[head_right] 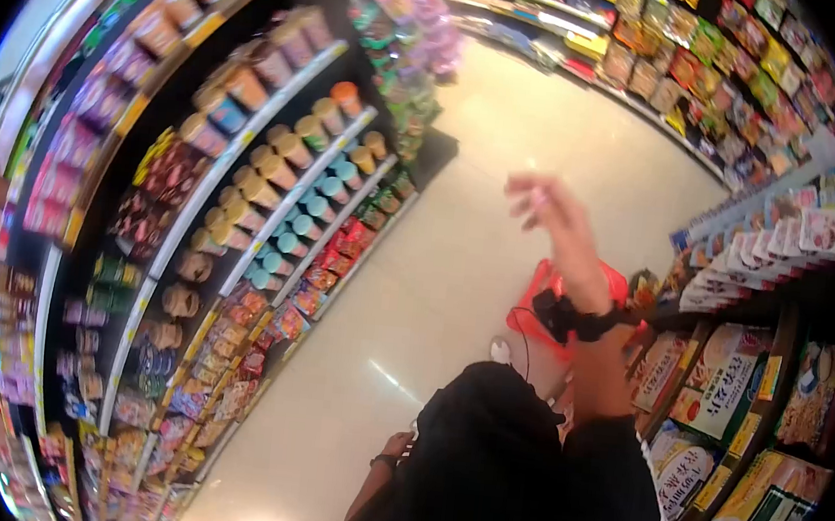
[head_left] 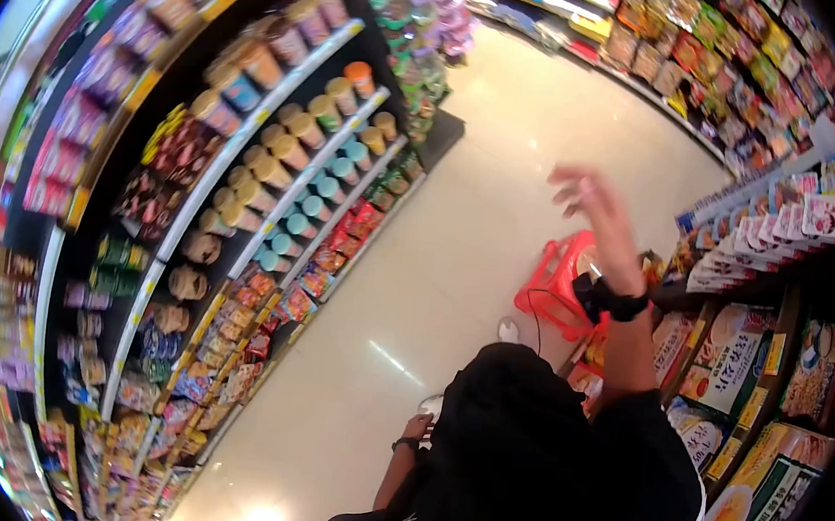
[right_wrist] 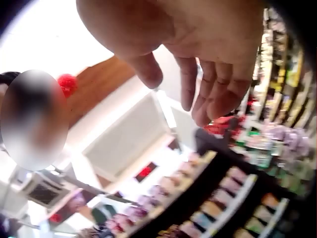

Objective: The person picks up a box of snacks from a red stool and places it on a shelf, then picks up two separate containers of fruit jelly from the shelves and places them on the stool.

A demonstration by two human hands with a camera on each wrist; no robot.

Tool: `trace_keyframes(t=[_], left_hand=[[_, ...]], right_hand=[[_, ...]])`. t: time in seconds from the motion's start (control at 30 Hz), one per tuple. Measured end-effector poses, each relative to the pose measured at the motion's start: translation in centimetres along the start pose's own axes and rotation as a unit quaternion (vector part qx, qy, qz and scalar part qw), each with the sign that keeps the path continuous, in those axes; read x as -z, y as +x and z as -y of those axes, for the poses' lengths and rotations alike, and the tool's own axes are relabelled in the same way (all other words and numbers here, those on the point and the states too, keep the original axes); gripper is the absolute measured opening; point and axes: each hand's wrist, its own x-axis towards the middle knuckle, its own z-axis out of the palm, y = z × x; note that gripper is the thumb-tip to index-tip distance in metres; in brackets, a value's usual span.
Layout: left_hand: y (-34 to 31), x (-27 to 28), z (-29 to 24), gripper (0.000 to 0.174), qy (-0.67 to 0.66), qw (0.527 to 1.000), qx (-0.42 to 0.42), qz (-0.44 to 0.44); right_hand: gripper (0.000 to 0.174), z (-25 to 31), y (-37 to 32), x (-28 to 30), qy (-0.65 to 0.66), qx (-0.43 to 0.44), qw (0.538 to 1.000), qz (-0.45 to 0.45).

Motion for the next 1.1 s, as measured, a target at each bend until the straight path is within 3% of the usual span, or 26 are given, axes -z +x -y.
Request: trace_keyframes(t=[0.07, 0.17, 0.2, 0.23, 0.27, 0.33, 0.43, 0.5, 0.63, 0.73, 0.83, 0.87, 0.97, 1.0, 1.1], left_hand=[[-1.7, -1.5, -2.3, 0.039, 0.091, 0.994, 0.021, 0.047], [-0.5, -4.0, -4.3, 0.038, 0.294, 0.949, -0.074, 0.092], [-0.6, -4.9, -6.2, 0.037, 0.36, 0.928, -0.054, 0.076], [-0.1, -5.4, -6.9, 0.037, 0.403, 0.909, -0.089, 0.063], [0.8, -5.6, -7.0, 0.037, 0.443, 0.886, -0.124, 0.051], [2.2, -6.0, -8.3, 0.037, 0.395, 0.897, -0.163, 0.113], [0.6, -8.6, -13.3, 0.037, 0.415, 0.894, -0.138, 0.096], [2.4, -8.1, -13.1, 0.037, 0.463, 0.868, -0.11, 0.141], [2.3, -8.5, -13.9, 0.037, 0.514, 0.84, -0.034, 0.173], [3.9, -8.1, -11.7, 0.036, 0.548, 0.796, -0.004, 0.258], [3.1, -7.6, -11.2, 0.036, 0.492, 0.794, -0.025, 0.357], [3.0, -7.1, -9.3, 0.043, 0.449, 0.839, 0.021, 0.306], [2.9, -5.1, -7.1, 0.054, 0.462, 0.822, -0.006, 0.333], [2.6, -6.3, -9.4, 0.063, 0.456, 0.799, 0.09, 0.382], [1.1, -5.0, -8.6, 0.063, 0.394, 0.85, 0.155, 0.315]], right_hand=[[0.036, -12.1, -2.6, 3.6, 0.026, -0.171, 0.983, -0.056], [0.033, -27.6, -8.9, 7.9, 0.051, -0.321, 0.94, -0.101], [0.034, -32.8, -11.4, 9.2, 0.058, -0.364, 0.923, -0.109], [0.035, -36.5, -13.3, 10.5, 0.051, -0.402, 0.907, -0.117], [0.036, -39.5, -15.4, 11.4, 0.044, -0.441, 0.888, -0.122], [0.037, -44.8, -20.3, 13.0, 0.014, -0.514, 0.848, -0.129], [0.036, -51.2, -27.3, 15.5, -0.096, -0.604, 0.783, -0.113], [0.034, -54.2, -31.1, 16.3, -0.207, -0.649, 0.73, -0.064], [0.031, -55.2, -31.7, 15.8, -0.041, -0.618, 0.769, -0.158], [0.029, -56.4, -31.0, 14.7, 0.082, -0.578, 0.783, -0.215], [0.028, -59.7, -31.1, 14.0, 0.009, -0.593, 0.791, -0.149], [0.027, -61.6, -31.5, 13.7, -0.038, -0.583, 0.798, -0.145], [0.03, -67.2, -32.3, 13.0, 0.091, -0.57, 0.755, -0.31], [0.033, -67.8, -32.0, 13.2, 0.134, -0.561, 0.742, -0.341], [0.051, -67.7, -29.0, 13.6, 0.236, -0.528, 0.663, -0.475]])
